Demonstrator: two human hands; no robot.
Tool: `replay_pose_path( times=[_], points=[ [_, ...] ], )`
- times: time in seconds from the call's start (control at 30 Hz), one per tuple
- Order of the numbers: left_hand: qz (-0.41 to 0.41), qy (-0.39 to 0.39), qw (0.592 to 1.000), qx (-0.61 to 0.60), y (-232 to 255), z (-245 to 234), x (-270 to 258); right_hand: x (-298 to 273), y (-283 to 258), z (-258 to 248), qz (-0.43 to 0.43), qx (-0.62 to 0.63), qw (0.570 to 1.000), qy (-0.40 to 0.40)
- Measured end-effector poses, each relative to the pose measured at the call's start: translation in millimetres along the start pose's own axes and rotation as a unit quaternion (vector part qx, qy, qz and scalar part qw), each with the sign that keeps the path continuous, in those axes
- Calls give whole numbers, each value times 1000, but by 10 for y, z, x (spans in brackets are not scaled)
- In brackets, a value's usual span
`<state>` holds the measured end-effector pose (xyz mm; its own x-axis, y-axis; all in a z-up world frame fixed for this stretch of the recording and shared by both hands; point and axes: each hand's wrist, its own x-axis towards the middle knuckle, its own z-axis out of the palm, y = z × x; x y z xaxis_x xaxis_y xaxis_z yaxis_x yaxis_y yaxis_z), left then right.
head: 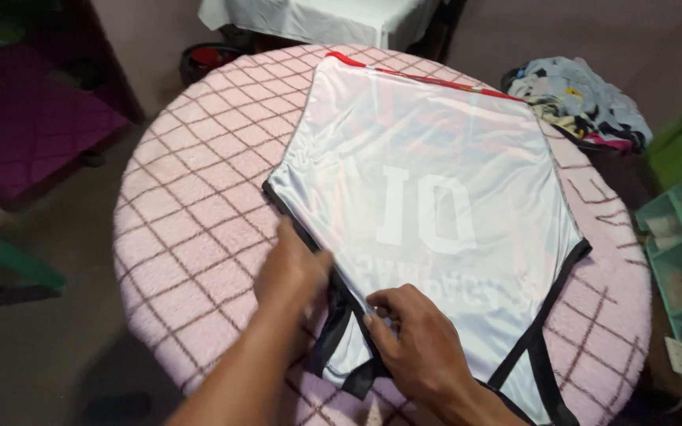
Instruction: The person folds a white sleeveless top with red and black trim on a round table covered with a pink checkered cloth. They smooth the garment, fold the sides inward, then fold it in half and place it on a nearby stack of folded clothes. The person then picks up a yellow and blue garment and begins to unfold it.
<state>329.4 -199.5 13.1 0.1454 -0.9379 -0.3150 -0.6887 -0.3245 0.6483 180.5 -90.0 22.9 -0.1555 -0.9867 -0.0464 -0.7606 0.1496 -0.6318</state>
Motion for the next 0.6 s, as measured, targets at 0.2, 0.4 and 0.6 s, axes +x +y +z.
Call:
replay_pose_path(
  times=[0.2, 0.4, 0.6],
  points=[
    [-17, -37, 997, 62, -47, 203, -803, -277, 270, -90, -96, -4, 993, 74],
    [-14, 84, 996, 20, -269, 360, -1007, -551, 558, -249, -116, -70, 989, 53],
    [111, 257, 957, 75, -473, 469, -1191, -758, 740, -267, -196, -99, 974, 50]
  ],
)
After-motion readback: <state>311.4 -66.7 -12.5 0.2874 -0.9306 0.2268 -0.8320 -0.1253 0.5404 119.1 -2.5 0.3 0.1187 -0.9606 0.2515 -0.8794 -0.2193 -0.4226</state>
